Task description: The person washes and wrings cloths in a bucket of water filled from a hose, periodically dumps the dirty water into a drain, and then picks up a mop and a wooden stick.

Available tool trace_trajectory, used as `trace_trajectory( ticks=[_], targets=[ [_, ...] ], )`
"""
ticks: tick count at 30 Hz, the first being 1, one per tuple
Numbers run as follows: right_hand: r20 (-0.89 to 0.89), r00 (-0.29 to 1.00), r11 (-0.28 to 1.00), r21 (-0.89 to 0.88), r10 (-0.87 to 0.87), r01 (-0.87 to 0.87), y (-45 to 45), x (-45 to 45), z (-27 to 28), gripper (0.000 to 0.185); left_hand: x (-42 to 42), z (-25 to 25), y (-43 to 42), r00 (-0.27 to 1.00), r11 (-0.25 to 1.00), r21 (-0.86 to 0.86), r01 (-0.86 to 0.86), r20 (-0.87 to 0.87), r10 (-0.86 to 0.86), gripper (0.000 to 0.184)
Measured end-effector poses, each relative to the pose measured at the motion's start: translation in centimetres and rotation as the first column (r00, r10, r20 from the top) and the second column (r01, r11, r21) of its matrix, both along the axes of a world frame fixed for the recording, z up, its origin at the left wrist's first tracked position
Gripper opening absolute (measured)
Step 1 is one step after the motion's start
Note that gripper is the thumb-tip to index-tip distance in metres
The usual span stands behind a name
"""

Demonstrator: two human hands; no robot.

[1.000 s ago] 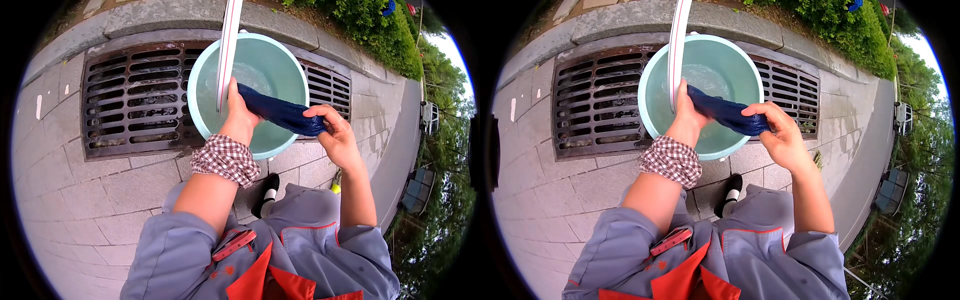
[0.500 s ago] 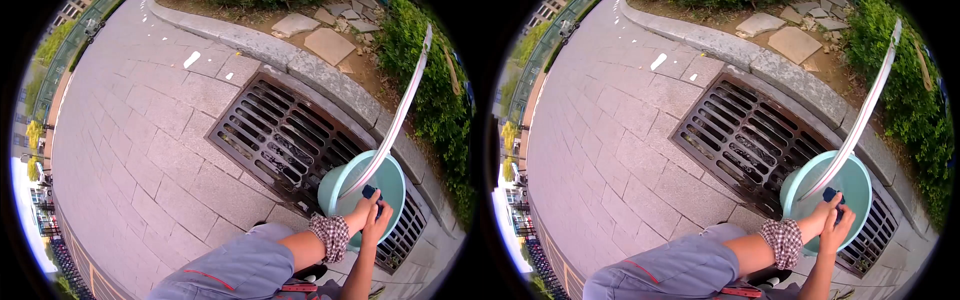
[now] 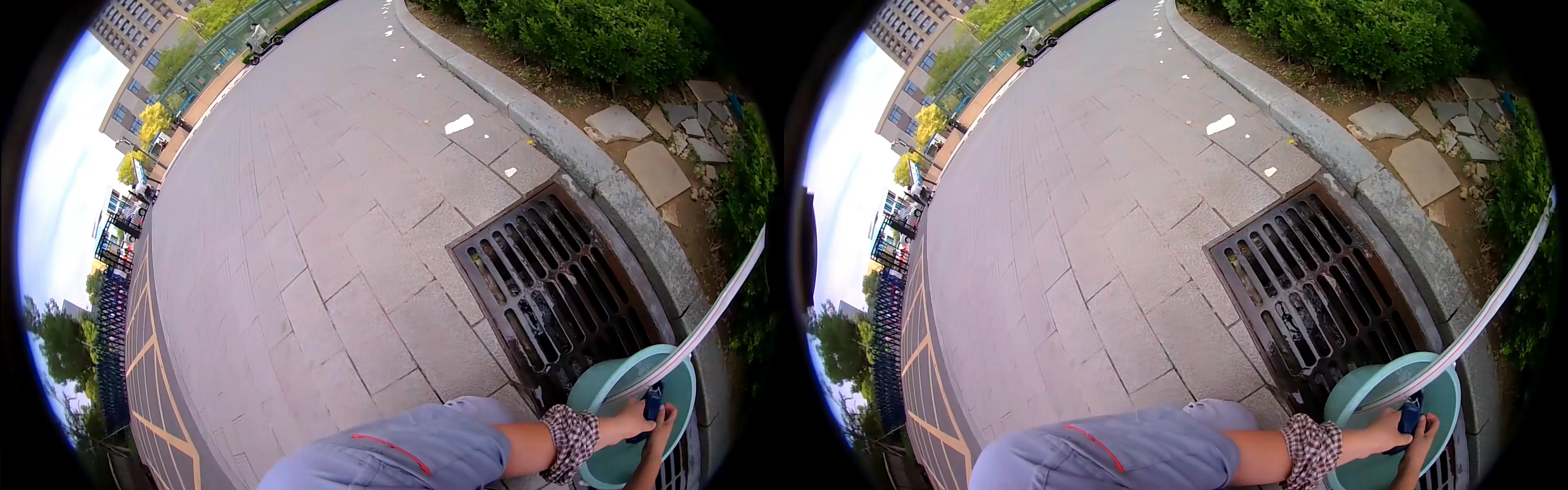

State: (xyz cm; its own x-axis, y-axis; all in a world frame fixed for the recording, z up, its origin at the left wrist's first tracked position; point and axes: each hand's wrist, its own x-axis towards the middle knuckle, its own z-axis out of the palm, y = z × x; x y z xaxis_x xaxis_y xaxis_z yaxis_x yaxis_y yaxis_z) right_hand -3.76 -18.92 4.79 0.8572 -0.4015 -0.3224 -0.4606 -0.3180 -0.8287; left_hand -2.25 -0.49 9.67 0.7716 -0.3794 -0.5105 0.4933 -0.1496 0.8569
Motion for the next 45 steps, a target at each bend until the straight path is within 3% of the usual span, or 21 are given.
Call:
trace_trajectory(
  ticks=[3,4,8,11,13,15,16,18,19,21,23,27,28,29,31,32,34,35,36,39,45],
  targets=[
    [-0.013,0.976,0.967,-0.132,0.217,-0.216,-4.6,0.3,-9.2,0.044,0.1,2.1,1.8,1.0,0.988,0.151,0.027,-0.013,-0.026,0.057],
    [-0.084,0.956,0.93,-0.221,0.282,-0.294,-4.6,-0.6,-11.0,0.043,-0.7,-0.1,0.3,0.996,0.994,0.072,-0.083,0.033,0.08,0.056],
    [-0.54,0.769,0.737,-0.354,0.342,-0.576,0.1,-1.8,-12.0,0.041,-1.4,-0.1,0.1,0.997,0.994,-0.084,-0.071,-0.005,0.071,0.053],
    [-0.601,0.718,0.698,-0.344,0.35,-0.628,0.9,-0.6,-10.2,0.041,-0.8,-0.1,0.8,0.994,0.996,-0.047,-0.078,-0.075,0.075,0.051],
    [-0.485,0.793,0.735,-0.37,0.368,-0.568,2.3,-0.3,-4.9,0.042,-1.6,-0.9,0.4,0.882,0.906,-0.155,-0.393,-0.342,0.324,0.04],
    [-0.293,0.876,0.775,-0.414,0.383,-0.477,4.1,-0.5,2.1,0.036,-1.8,-3.4,0.4,0.799,0.817,-0.351,-0.458,-0.565,0.205,0.023],
    [-0.237,0.892,0.821,-0.354,0.384,-0.448,4.3,-0.8,5.1,0.039,-1.5,-3.1,1.0,0.749,0.795,-0.391,-0.463,-0.652,0.115,0.033],
    [-0.085,0.903,0.821,-0.385,0.422,-0.42,6.6,-2.4,13.0,0.037,-0.9,-2.1,0.9,0.607,0.863,-0.217,-0.457,-0.785,0.124,0.045],
    [-0.06,0.924,0.845,-0.384,0.378,-0.371,7.7,-3.4,16.4,0.036,-0.5,1.3,2.3,0.597,0.905,-0.235,-0.354,-0.802,0.025,0.064],
    [0.105,0.886,0.817,-0.447,0.452,-0.365,8.3,-5.6,21.4,0.036,-0.6,1.0,1.4,0.496,0.869,-0.16,-0.469,-0.862,0.109,0.073],
    [0.168,0.875,0.811,-0.484,0.454,-0.328,9.8,-7.5,25.4,0.037,-0.3,3.2,1.4,0.43,0.834,-0.157,-0.529,-0.897,0.105,0.077],
    [0.313,0.863,0.838,-0.506,0.396,-0.202,9.5,-10.1,26.4,0.035,0.0,-0.8,0.0,0.472,0.602,-0.382,-0.701,-0.882,-0.01,0.062],
    [0.353,0.874,0.875,-0.46,0.335,-0.15,9.2,-10.4,25.5,0.036,0.0,-0.8,-0.3,0.482,0.549,-0.394,-0.737,-0.876,0.019,0.057],
    [0.417,0.9,0.97,-0.241,0.129,-0.027,9.0,-10.6,24.0,0.035,0.1,-0.7,-0.6,0.493,0.494,-0.409,-0.767,-0.869,0.047,0.053],
    [0.422,0.862,0.944,0.283,-0.282,0.17,9.0,-10.3,20.6,0.034,-0.2,-3.3,-0.4,0.541,0.477,-0.527,-0.703,-0.832,-0.122,0.046],
    [0.436,0.842,0.934,0.298,-0.316,0.197,8.5,-10.3,18.0,0.038,-0.5,-1.4,-0.5,0.493,0.55,-0.425,-0.719,-0.87,-0.028,0.046],
    [0.44,0.895,0.951,-0.239,-0.073,0.195,9.5,-9.8,13.8,0.04,-1.7,0.0,-0.8,0.567,0.578,-0.603,-0.55,-0.778,-0.271,0.065],
    [0.406,0.914,0.932,-0.323,-0.019,0.162,11.4,-9.5,12.5,0.044,-2.2,-0.1,-1.5,0.552,0.574,-0.607,-0.55,-0.78,-0.295,0.07],
    [0.286,0.956,0.789,-0.6,0.059,0.131,13.2,-9.6,11.8,0.05,-2.7,-0.6,-1.6,0.562,0.599,-0.602,-0.528,-0.777,-0.285,0.067],
    [0.198,0.98,0.784,-0.608,-0.003,0.125,14.4,-8.7,11.0,0.031,-3.2,-1.0,-2.0,0.632,0.692,-0.559,-0.457,-0.751,-0.189,0.059],
    [0.217,0.973,0.768,-0.609,-0.08,0.199,13.1,-7.2,10.0,0.022,-2.9,-2.1,-1.9,0.752,0.791,-0.485,-0.373,-0.657,-0.048,0.043]
  ],
)
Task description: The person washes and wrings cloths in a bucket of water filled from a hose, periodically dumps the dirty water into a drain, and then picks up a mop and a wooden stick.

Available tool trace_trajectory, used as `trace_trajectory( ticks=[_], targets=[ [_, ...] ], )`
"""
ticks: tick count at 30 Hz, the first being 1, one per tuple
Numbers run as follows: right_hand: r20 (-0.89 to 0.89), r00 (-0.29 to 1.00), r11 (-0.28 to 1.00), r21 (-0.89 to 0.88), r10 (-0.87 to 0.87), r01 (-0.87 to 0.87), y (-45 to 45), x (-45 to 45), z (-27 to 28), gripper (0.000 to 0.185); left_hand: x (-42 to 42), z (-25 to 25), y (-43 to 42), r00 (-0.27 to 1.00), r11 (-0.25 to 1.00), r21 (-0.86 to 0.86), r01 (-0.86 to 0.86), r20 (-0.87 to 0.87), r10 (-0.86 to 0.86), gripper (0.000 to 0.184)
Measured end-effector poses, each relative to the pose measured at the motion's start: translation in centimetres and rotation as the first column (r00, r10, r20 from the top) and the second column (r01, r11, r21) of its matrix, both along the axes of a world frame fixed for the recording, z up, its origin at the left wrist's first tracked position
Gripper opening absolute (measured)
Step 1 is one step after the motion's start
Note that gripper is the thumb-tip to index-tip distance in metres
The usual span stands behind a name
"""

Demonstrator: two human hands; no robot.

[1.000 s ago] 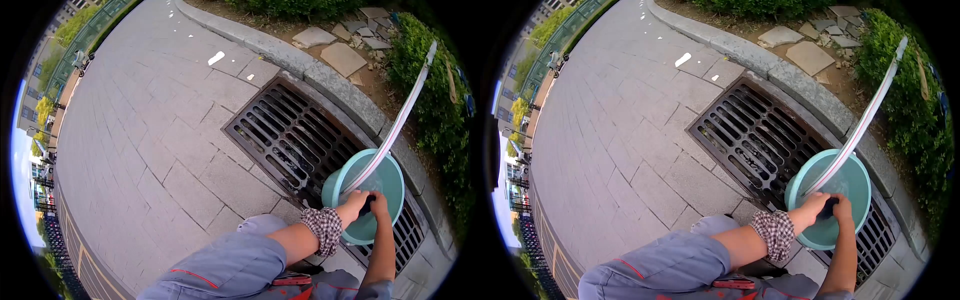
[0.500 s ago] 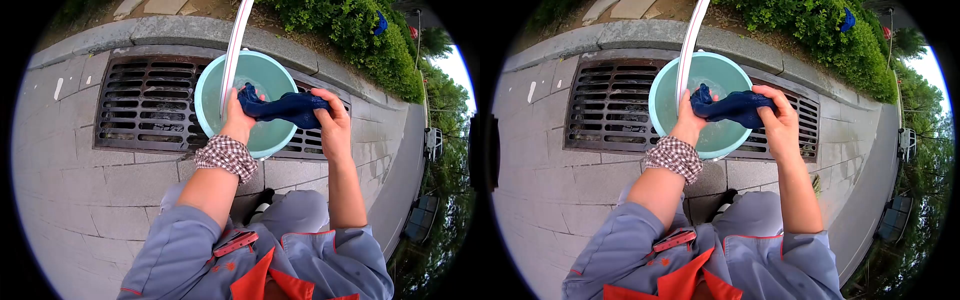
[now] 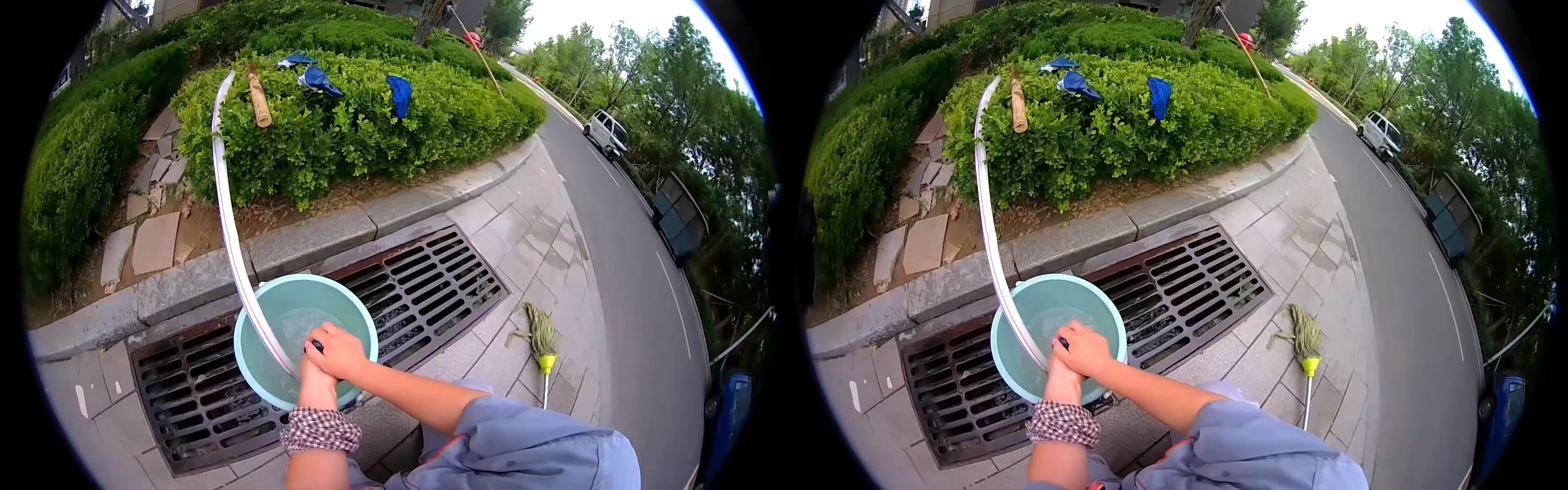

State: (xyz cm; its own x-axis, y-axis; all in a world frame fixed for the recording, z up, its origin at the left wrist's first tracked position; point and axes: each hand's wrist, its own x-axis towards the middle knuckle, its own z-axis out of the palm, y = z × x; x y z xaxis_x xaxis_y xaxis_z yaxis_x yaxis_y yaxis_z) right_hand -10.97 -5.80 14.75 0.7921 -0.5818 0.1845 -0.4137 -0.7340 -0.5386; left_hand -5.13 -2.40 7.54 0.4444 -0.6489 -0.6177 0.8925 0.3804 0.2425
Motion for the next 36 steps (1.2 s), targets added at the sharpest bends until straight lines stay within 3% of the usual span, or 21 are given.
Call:
trace_trajectory(
  ticks=[6,7,9,11,12,13,14,15,16,17,18,19,21,22,24,27,29,31,33,34,36],
  targets=[
    [-0.089,0.996,0.991,0.13,-0.002,0.013,-1.8,1.4,-2.7,0.034,0.4,0.2,0.7,0.989,0.982,0.183,-0.056,0.148,0.029,0.026],
    [-0.064,0.997,0.951,0.309,0.034,-0.012,-2.8,1.8,-3.8,0.039,0.6,-0.2,0.6,0.984,0.975,0.209,-0.069,0.178,0.032,0.027],
    [0.006,0.996,0.774,0.628,0.093,-0.076,-4.6,3.0,-5.6,0.048,1.3,-1.2,0.7,0.97,0.959,0.262,-0.103,0.238,0.039,0.028],
    [-0.022,0.989,0.508,0.857,-0.144,0.092,-4.9,4.6,-5.9,0.061,1.2,1.7,1.1,0.922,0.905,0.39,-0.169,0.388,0.005,0.027],
    [-0.096,0.995,0.459,0.883,-0.024,0.097,-6.2,4.8,-3.9,0.063,1.3,2.6,1.8,0.892,0.862,0.458,-0.217,0.452,-0.016,0.026],
    [-0.081,0.99,0.405,0.907,-0.112,0.12,-7.1,5.5,-4.8,0.064,2.0,0.9,2.1,0.819,0.829,0.505,-0.24,0.563,-0.106,0.022],
    [-0.043,0.992,0.541,0.835,-0.119,0.101,-8.3,6.4,-7.8,0.062,2.0,2.1,2.6,0.783,0.811,0.533,-0.24,0.6,-0.163,0.019],
    [-0.107,0.974,0.712,0.667,-0.2,0.22,-8.4,7.0,-9.7,0.045,2.5,2.8,2.8,0.703,0.808,0.526,-0.265,0.679,-0.211,0.021],
    [-0.224,0.972,0.838,0.514,-0.071,0.18,-7.7,5.9,-12.4,0.048,2.7,2.9,3.4,0.7,0.78,0.553,-0.292,0.679,-0.219,0.027],
    [-0.42,0.907,0.904,0.396,0.023,0.161,-7.0,5.2,-13.8,0.058,2.7,6.2,4.3,0.745,0.792,0.569,-0.223,0.624,-0.238,0.031],
    [-0.581,0.788,0.956,0.293,0.202,-0.029,-6.4,4.6,-14.8,0.054,2.9,5.8,4.7,0.752,0.836,0.481,-0.262,0.645,-0.136,0.032],
    [-0.733,0.575,0.931,0.257,0.363,-0.261,-6.3,4.7,-15.8,0.057,3.4,6.3,5.2,0.799,0.832,0.499,-0.24,0.588,-0.122,0.03],
    [-0.833,0.172,0.784,0.395,0.525,-0.478,-5.6,5.1,-11.4,0.051,4.0,8.2,6.1,0.841,0.864,0.443,-0.241,0.539,-0.042,0.026],
    [-0.794,0.2,0.779,0.454,0.574,-0.433,-6.8,5.0,-13.0,0.045,4.3,7.9,6.5,0.829,0.871,0.419,-0.258,0.559,-0.024,0.025],
    [-0.918,0.332,0.948,0.116,0.216,-0.296,-7.2,5.2,-13.0,0.042,4.6,8.0,7.1,0.831,0.874,0.427,-0.232,0.553,-0.05,0.031],
    [-0.744,0.63,0.959,0.048,0.22,-0.278,-7.5,6.0,-11.6,0.042,4.9,7.6,6.8,0.813,0.896,0.409,-0.173,0.573,-0.105,0.035],
    [-0.641,0.644,0.894,0.169,0.419,-0.414,-7.2,5.9,-5.0,0.048,4.9,7.2,6.6,0.777,0.911,0.399,-0.103,0.604,-0.177,0.037],
    [-0.547,0.7,0.879,0.393,0.459,-0.269,-6.4,5.4,3.2,0.06,4.7,7.0,5.9,0.766,0.924,0.378,-0.057,0.61,-0.202,0.039],
    [-0.327,0.808,0.808,0.517,0.491,-0.282,-7.6,4.5,5.8,0.066,4.4,6.9,5.1,0.737,0.945,0.327,-0.004,0.64,-0.218,0.043],
    [-0.309,0.853,0.756,0.639,0.421,-0.142,-6.6,3.9,9.7,0.067,4.0,7.4,4.8,0.747,0.958,0.288,0.006,0.635,-0.196,0.043],
    [-0.167,0.871,0.686,0.691,0.461,-0.23,-6.6,3.3,13.9,0.062,3.3,8.8,4.0,0.765,0.98,0.2,0.022,0.627,-0.146,0.045]
  ],
)
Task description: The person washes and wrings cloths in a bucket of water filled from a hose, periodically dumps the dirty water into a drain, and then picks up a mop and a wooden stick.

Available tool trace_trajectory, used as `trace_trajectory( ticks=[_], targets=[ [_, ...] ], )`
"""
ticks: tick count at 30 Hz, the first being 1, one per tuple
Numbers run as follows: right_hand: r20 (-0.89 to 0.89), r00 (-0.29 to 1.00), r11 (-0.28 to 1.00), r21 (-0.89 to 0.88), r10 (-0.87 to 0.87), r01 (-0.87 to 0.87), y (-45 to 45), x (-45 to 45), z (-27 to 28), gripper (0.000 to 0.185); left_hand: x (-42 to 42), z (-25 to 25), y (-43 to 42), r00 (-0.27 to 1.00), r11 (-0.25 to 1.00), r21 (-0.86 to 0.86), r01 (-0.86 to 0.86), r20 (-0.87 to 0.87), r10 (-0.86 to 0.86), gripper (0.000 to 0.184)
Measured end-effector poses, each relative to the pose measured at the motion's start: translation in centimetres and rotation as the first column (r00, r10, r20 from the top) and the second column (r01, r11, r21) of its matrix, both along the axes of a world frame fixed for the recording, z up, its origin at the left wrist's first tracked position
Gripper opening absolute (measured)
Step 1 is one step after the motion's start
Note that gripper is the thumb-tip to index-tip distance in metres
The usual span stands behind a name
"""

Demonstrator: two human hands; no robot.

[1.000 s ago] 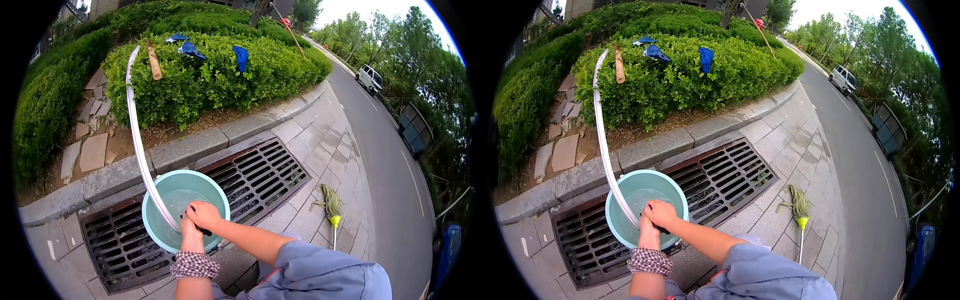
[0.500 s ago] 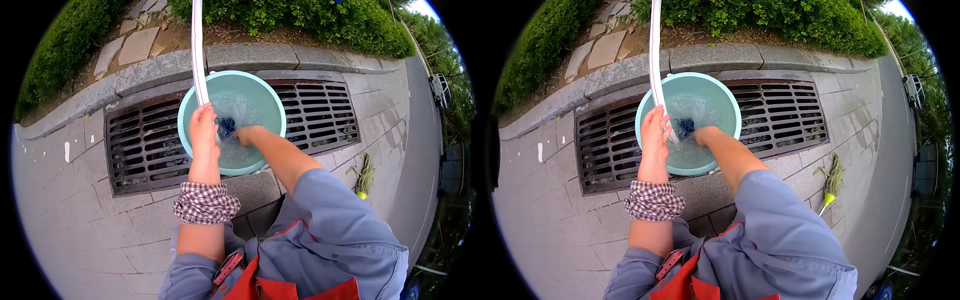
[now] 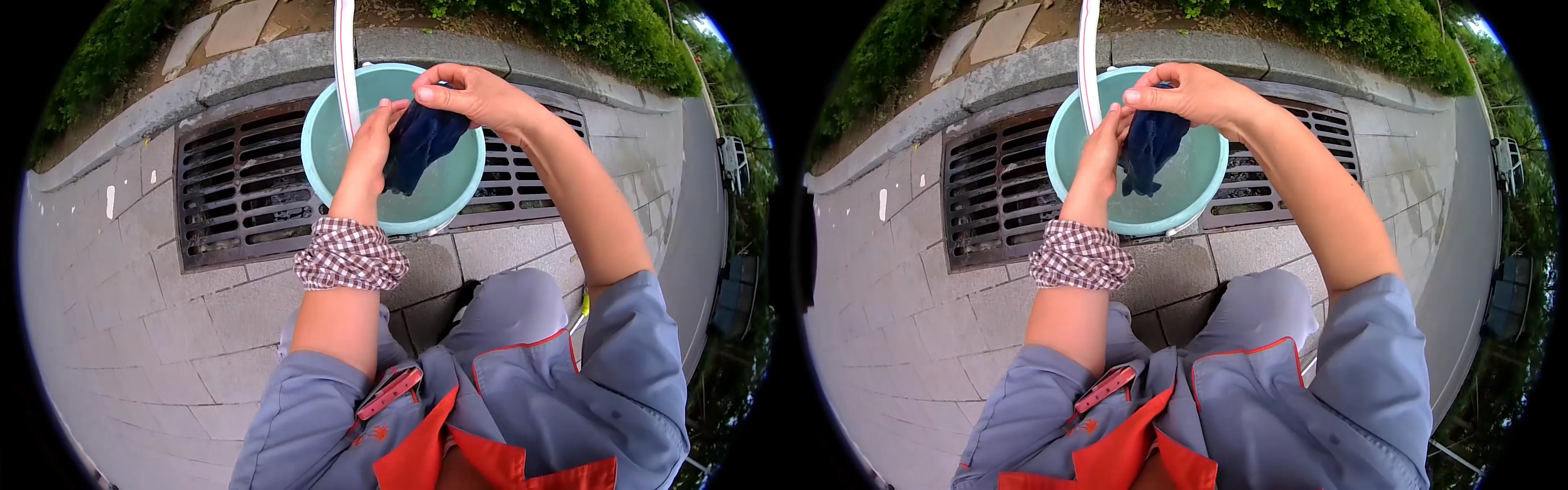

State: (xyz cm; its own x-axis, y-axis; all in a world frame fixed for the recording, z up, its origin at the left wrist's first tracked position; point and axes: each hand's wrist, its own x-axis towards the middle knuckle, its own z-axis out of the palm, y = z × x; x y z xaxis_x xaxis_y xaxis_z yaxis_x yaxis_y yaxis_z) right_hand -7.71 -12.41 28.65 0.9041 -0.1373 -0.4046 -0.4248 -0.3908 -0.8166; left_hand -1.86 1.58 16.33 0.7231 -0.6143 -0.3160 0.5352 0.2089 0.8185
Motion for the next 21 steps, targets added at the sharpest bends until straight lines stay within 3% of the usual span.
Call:
trace_trajectory(
  ticks=[2,3,4,5,8,10,11,14,15,16,17,19,21],
  targets=[
    [0.34,0.938,0.998,-0.014,0.06,-0.059,-0.7,0.0,-0.7,0.05,-0.2,-0.1,-0.2,0.992,0.998,-0.031,0.051,-0.11,-0.054,0.048],
    [0.377,0.926,0.999,-0.054,0.017,0.004,-0.7,0.4,-1.5,0.04,-0.4,0.0,-0.1,0.99,0.999,-0.029,0.039,-0.135,-0.042,0.048],
    [0.273,0.962,0.997,-0.069,-0.023,0.044,-1.3,0.8,-3.2,0.038,-0.5,0.1,-0.1,0.987,0.999,-0.024,0.026,-0.16,-0.03,0.048],
    [0.167,0.984,0.993,-0.09,-0.067,0.082,-2.2,1.3,-5.6,0.036,0.4,-4.3,-0.8,0.996,0.995,-0.039,-0.091,0.003,0.091,0.048],
    [-0.09,0.979,0.979,-0.103,-0.184,0.174,-2.5,2.0,-11.9,0.032,0.5,-3.4,1.0,0.975,0.923,0.323,-0.209,0.001,0.22,0.045],
    [-0.055,0.974,0.932,-0.307,-0.222,0.195,-2.8,2.3,-16.8,0.033,0.6,-3.0,2.0,0.969,0.937,0.261,-0.231,-0.03,0.247,0.045],
    [0.035,0.963,0.85,-0.463,-0.266,0.252,-2.7,2.2,-18.7,0.038,0.6,-2.3,2.4,0.966,0.939,0.25,-0.237,-0.037,0.254,0.045],
    [-0.037,0.924,0.68,-0.688,-0.381,0.253,-1.2,1.1,-24.6,0.041,0.9,-2.5,2.6,0.958,0.939,0.251,-0.236,-0.102,0.268,0.041],
    [-0.252,0.956,0.704,-0.706,-0.151,-0.075,-1.0,0.9,-27.3,0.04,0.8,-2.7,2.7,0.955,0.938,0.265,-0.224,-0.13,0.265,0.04],
    [-0.463,0.883,0.647,-0.652,0.073,-0.396,-0.2,0.8,-27.8,0.038,0.6,-3.0,2.7,0.952,0.937,0.278,-0.212,-0.16,0.262,0.04],
    [-0.55,0.831,0.758,-0.506,0.083,-0.411,-0.2,1.0,-27.9,0.037,0.4,-3.2,2.7,0.946,0.937,0.288,-0.198,-0.193,0.259,0.04],
    [-0.695,0.704,0.912,-0.181,0.146,-0.368,0.9,1.3,-23.3,0.035,-0.1,-3.8,2.5,0.931,0.937,0.305,-0.17,-0.261,0.254,0.041],
    [-0.549,0.836,0.997,-0.062,0.013,-0.056,1.1,1.4,-19.5,0.034,-0.6,-4.1,1.8,0.883,0.913,0.366,-0.181,-0.348,0.314,0.042]
  ],
)
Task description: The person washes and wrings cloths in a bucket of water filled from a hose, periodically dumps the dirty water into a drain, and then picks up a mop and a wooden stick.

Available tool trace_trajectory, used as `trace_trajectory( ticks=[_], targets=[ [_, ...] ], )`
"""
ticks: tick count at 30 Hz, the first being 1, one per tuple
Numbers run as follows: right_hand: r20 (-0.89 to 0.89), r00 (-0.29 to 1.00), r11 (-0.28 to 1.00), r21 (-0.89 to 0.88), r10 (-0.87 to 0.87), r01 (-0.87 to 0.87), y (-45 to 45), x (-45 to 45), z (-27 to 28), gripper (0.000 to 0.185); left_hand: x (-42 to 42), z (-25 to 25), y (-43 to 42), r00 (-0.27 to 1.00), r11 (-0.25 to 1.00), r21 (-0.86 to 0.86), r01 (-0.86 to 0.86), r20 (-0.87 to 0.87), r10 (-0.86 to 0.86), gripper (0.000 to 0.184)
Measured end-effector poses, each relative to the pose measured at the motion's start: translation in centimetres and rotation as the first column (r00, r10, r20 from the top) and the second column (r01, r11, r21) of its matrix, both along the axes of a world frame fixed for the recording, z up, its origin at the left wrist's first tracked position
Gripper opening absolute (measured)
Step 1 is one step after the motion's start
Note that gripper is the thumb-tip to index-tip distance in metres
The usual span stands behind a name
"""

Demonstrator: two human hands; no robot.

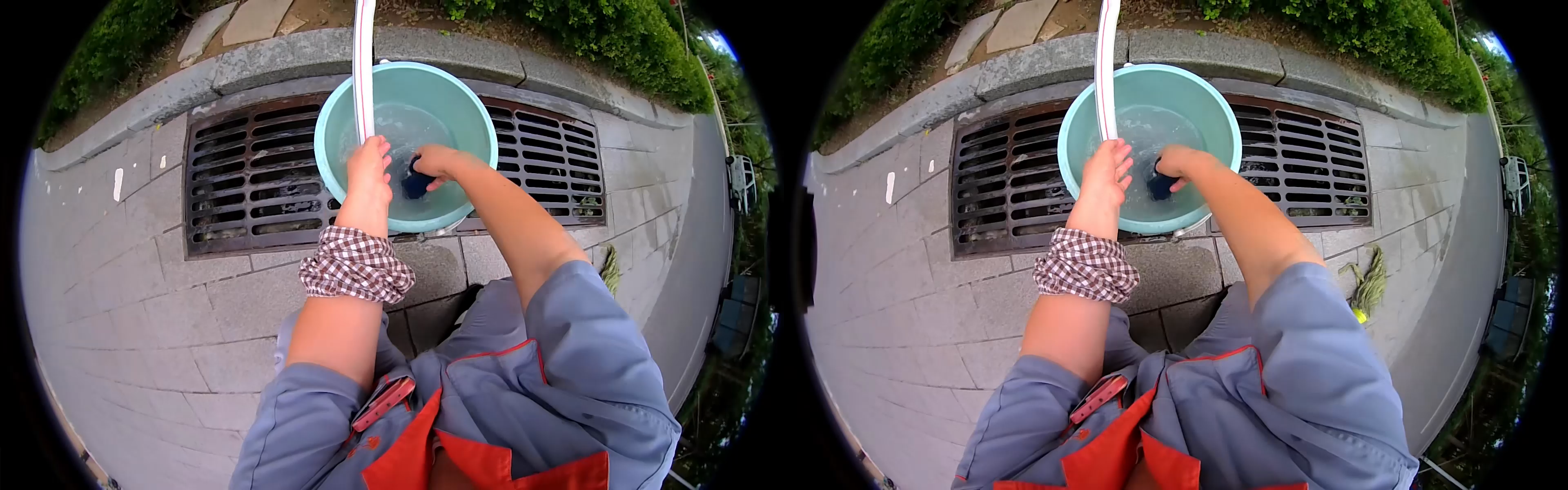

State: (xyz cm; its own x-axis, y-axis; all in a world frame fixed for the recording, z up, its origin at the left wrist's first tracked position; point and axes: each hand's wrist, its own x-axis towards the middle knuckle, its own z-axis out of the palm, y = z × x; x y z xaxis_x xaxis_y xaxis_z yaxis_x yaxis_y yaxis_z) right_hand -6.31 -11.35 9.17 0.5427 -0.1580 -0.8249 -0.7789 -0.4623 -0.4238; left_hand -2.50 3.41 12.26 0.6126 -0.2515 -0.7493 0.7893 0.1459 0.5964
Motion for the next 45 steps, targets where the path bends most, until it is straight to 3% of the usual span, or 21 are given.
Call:
trace_trajectory(
  ticks=[3,6,9,10,13,15,17,19,20,22,23,25,29,32,37,39,40,41,42,43,45],
  targets=[
    [0.186,0.951,0.959,0.183,-0.248,0.215,-1.0,-0.1,7.4,0.035,-0.2,-2.9,-1.7,0.982,0.99,-0.045,-0.132,-0.14,0.125,0.049],
    [0.359,0.859,0.902,0.363,-0.366,0.232,-0.9,-2.4,15.9,0.034,-1.0,-2.7,-2.6,0.926,0.92,-0.28,-0.275,-0.336,0.174,0.061],
    [0.465,0.752,0.809,0.568,-0.467,0.151,-0.6,-5.1,21.5,0.035,-0.9,-4.0,-3.6,0.912,0.926,-0.284,-0.248,-0.39,0.125,0.069],
    [0.465,0.714,0.776,0.607,-0.523,0.173,-0.8,-6.1,21.8,0.035,-1.1,-0.1,-3.2,0.896,0.943,-0.205,-0.263,-0.414,0.161,0.072],
    [0.425,0.56,0.644,0.714,-0.711,0.275,-1.3,-7.5,20.1,0.038,-0.9,-1.6,-3.9,0.899,0.663,-0.614,-0.428,-0.363,0.245,0.071],
    [0.343,0.412,0.504,0.769,-0.844,0.392,-1.6,-7.8,15.7,0.041,-1.0,-2.2,-4.2,0.878,0.585,-0.662,-0.469,-0.423,0.225,0.07],
    [0.421,0.458,0.622,0.563,-0.783,0.544,0.0,-7.8,12.9,0.046,-1.1,-2.0,-4.7,0.881,0.537,-0.706,-0.461,-0.434,0.186,0.068],
    [0.583,0.575,0.812,0.311,-0.573,0.494,1.1,-7.7,9.8,0.044,-1.4,-1.5,-5.0,0.897,0.633,-0.645,-0.428,-0.387,0.213,0.066],
    [0.735,0.583,0.893,0.068,-0.346,0.444,1.5,-7.2,8.2,0.045,-1.6,-1.0,-5.1,0.905,0.692,-0.596,-0.407,-0.364,0.218,0.065],
    [0.831,0.547,0.845,-0.365,0.105,0.391,3.2,-6.0,7.4,0.056,-2.2,-0.9,-5.6,0.932,0.778,-0.538,-0.325,-0.32,0.169,0.062],
    [0.802,0.573,0.791,-0.458,0.169,0.407,4.1,-5.3,7.4,0.061,-2.6,-1.0,-5.9,0.964,0.788,-0.564,-0.249,-0.22,0.147,0.059],
    [0.718,0.676,0.735,-0.547,0.166,0.401,4.7,-4.5,7.6,0.058,-2.6,-2.3,-6.5,0.977,0.808,-0.553,-0.203,-0.168,0.13,0.056],
    [0.739,0.67,0.713,-0.508,0.074,0.482,4.3,-3.5,7.5,0.045,-3.1,-1.0,-6.8,0.945,0.694,-0.647,-0.314,-0.28,0.167,0.043],
    [0.692,0.72,0.715,-0.531,0.056,0.454,3.7,-3.2,7.4,0.032,-3.3,-1.1,-7.2,0.945,0.722,-0.613,-0.321,-0.261,0.198,0.033],
    [0.715,0.698,0.795,-0.448,0.043,0.409,2.1,-3.1,5.7,0.026,-2.8,-1.7,-6.9,0.976,0.905,-0.371,-0.208,-0.024,0.214,0.032],
    [0.645,0.674,0.9,0.052,-0.361,0.433,0.4,-2.5,3.7,0.028,-2.6,-1.3,-5.8,0.986,0.959,-0.257,-0.121,0.079,0.146,0.034],
    [0.534,0.651,0.842,0.308,-0.539,0.444,-0.8,-2.2,2.7,0.029,-2.5,-1.4,-5.3,0.987,0.978,-0.201,-0.047,0.143,0.077,0.034],
    [0.219,0.694,0.681,0.531,-0.686,0.505,-2.8,-1.9,2.5,0.038,-2.2,-1.4,-5.3,0.978,0.989,-0.143,0.023,0.21,0.007,0.035],
    [0.136,0.714,0.683,0.459,-0.687,0.568,-3.9,-1.3,1.2,0.042,-2.3,-1.4,-5.7,0.967,0.987,-0.146,0.073,0.253,-0.034,0.035],
    [0.051,0.723,0.683,0.382,-0.689,0.623,-5.1,-0.8,-0.3,0.046,-2.0,-1.0,-5.3,0.912,0.985,0.037,0.171,0.372,-0.172,0.034],
    [0.292,0.726,0.781,0.182,-0.623,0.597,-6.0,0.8,-4.6,0.056,-1.2,0.2,-3.6,0.731,0.873,0.408,0.268,0.503,-0.46,0.034]
  ],
)
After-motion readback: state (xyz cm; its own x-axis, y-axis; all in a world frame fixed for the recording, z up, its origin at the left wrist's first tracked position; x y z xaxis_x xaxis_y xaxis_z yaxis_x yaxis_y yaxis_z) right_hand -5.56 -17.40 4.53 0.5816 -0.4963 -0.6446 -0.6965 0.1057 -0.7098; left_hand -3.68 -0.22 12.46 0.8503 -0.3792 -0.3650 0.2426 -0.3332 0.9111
